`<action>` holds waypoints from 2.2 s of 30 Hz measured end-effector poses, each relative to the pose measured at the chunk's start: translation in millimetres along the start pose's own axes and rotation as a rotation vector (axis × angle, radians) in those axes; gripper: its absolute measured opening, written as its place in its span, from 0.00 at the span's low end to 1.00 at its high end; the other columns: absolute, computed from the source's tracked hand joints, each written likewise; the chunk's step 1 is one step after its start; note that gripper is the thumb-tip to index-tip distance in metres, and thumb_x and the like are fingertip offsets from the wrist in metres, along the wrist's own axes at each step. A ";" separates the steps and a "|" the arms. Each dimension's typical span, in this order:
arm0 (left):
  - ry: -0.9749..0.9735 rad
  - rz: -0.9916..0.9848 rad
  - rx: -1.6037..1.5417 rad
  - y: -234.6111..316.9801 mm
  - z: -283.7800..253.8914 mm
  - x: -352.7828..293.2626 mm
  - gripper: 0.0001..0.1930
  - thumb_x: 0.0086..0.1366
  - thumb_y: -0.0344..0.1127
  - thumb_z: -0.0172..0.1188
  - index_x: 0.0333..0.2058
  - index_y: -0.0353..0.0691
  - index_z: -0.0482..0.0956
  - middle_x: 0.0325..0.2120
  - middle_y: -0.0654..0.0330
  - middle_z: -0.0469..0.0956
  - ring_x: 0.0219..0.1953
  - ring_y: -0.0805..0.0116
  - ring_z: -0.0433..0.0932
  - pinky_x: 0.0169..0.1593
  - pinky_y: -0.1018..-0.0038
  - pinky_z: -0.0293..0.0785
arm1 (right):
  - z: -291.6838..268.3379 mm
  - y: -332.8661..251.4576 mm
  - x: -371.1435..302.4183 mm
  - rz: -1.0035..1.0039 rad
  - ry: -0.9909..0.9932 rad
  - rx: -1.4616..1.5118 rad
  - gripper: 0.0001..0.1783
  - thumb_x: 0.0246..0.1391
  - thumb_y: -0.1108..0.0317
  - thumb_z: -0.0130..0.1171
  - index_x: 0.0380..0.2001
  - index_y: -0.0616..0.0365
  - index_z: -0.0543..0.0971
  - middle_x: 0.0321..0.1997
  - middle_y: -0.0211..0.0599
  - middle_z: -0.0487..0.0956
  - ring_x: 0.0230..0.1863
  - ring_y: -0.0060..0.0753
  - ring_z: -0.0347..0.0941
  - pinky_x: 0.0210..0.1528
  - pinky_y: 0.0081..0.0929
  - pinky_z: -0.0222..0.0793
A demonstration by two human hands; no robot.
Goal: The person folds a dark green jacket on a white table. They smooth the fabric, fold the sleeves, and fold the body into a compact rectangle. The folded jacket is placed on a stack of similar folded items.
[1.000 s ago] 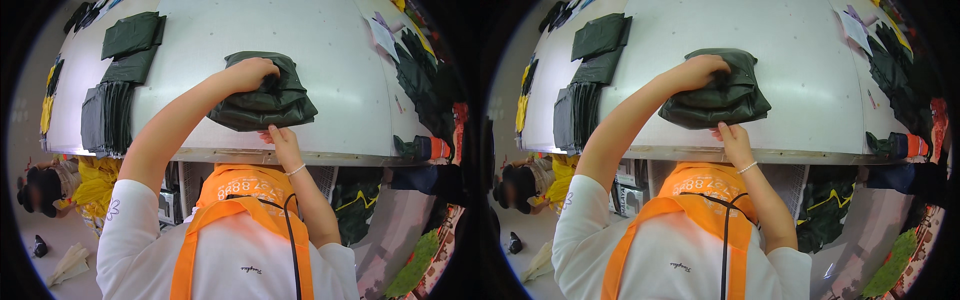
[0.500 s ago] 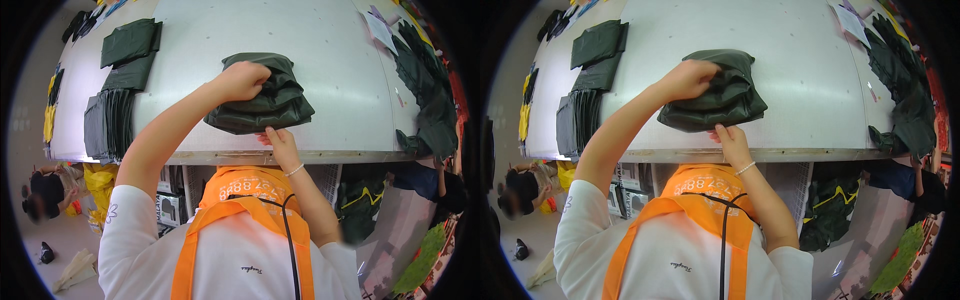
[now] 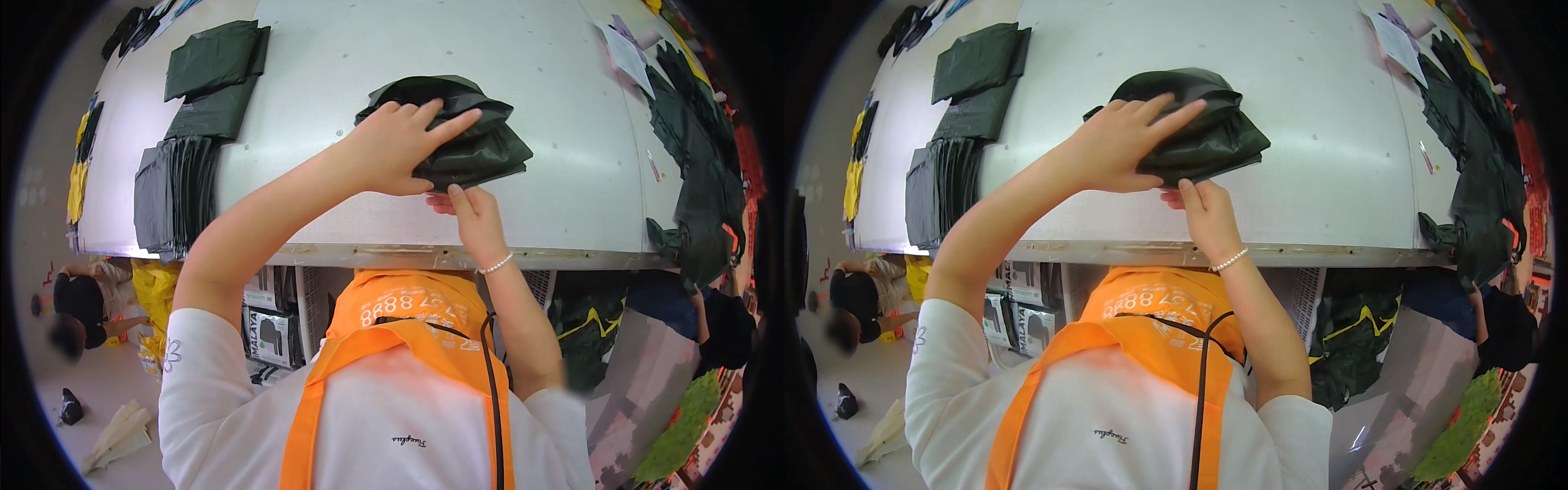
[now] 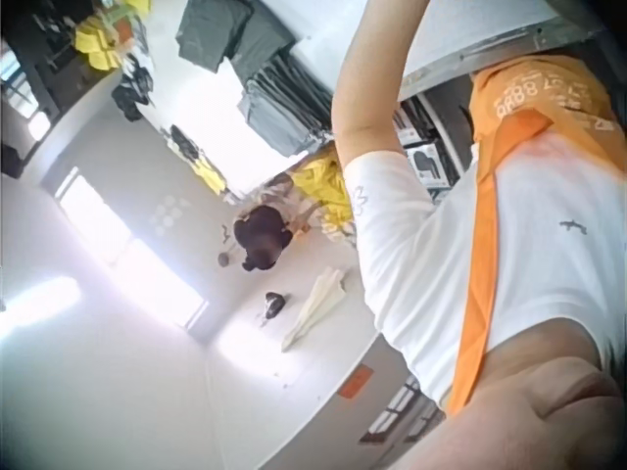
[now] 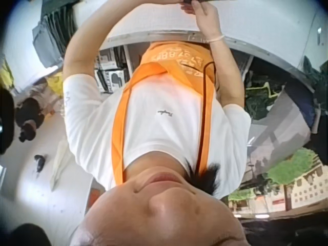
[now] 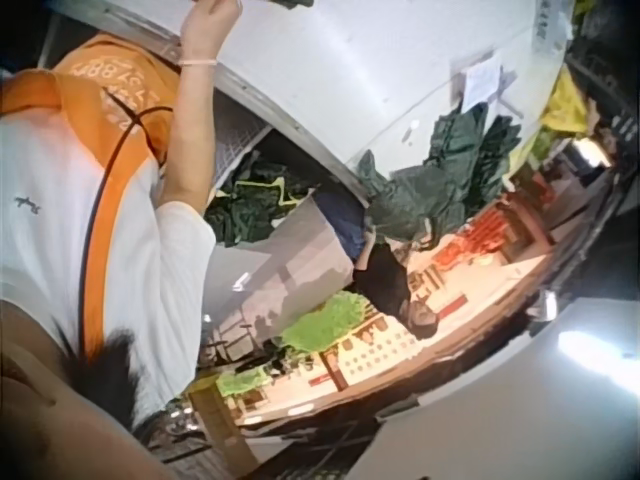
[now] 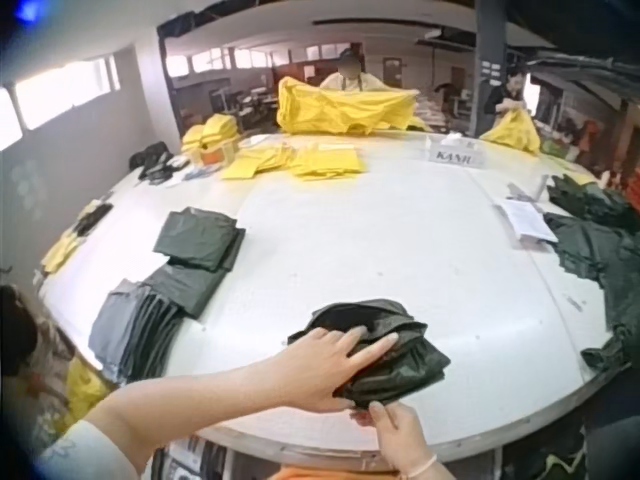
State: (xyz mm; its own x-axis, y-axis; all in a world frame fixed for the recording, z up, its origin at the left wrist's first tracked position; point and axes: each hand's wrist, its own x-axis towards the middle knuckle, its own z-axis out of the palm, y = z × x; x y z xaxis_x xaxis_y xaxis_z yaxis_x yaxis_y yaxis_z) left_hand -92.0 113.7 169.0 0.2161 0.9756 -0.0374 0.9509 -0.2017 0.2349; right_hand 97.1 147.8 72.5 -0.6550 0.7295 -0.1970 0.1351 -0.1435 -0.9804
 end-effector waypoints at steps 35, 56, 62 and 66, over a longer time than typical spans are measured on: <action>-0.281 0.224 0.161 14.7 86.3 52.9 0.45 0.48 0.28 0.61 0.66 0.48 0.51 0.66 0.55 0.52 0.40 0.56 0.77 0.36 0.67 0.79 | -94.9 38.1 -0.8 -0.266 -0.123 -1.524 0.08 0.53 0.61 0.55 0.35 0.48 0.78 0.34 0.29 0.77 0.38 0.33 0.73 0.38 0.29 0.65; 0.079 0.122 -0.308 10.6 165.1 99.3 0.36 0.46 0.27 0.58 0.58 0.46 0.66 0.56 0.60 0.67 0.44 0.57 0.76 0.44 0.66 0.75 | -0.2 59.4 -15.3 -0.298 -0.042 -0.620 0.02 0.51 0.72 0.55 0.29 0.58 0.74 0.34 0.41 0.74 0.35 0.51 0.72 0.37 0.41 0.70; 0.221 -0.084 -0.083 36.1 192.0 102.7 0.39 0.48 0.30 0.61 0.62 0.45 0.61 0.59 0.58 0.63 0.42 0.56 0.75 0.45 0.65 0.76 | -39.4 40.9 -23.5 -0.273 -0.016 -0.712 0.02 0.50 0.73 0.57 0.29 0.56 0.77 0.32 0.39 0.74 0.35 0.47 0.73 0.36 0.37 0.70; -0.248 -0.028 -0.840 35.1 86.7 110.9 0.30 0.51 0.37 0.62 0.55 0.40 0.71 0.45 0.57 0.76 0.44 0.57 0.75 0.45 0.65 0.74 | -86.2 21.5 -38.7 -0.312 0.041 -0.765 0.03 0.49 0.73 0.59 0.28 0.58 0.76 0.35 0.38 0.72 0.36 0.45 0.73 0.37 0.35 0.70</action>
State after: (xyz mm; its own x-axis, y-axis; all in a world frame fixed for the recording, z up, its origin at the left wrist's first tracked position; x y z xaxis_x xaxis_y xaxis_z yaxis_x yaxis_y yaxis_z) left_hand -15.4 207.4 88.9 0.3298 0.9128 -0.2409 0.4999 0.0476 0.8648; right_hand 189.4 174.1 59.5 -0.7208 0.6861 0.0988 0.4294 0.5539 -0.7132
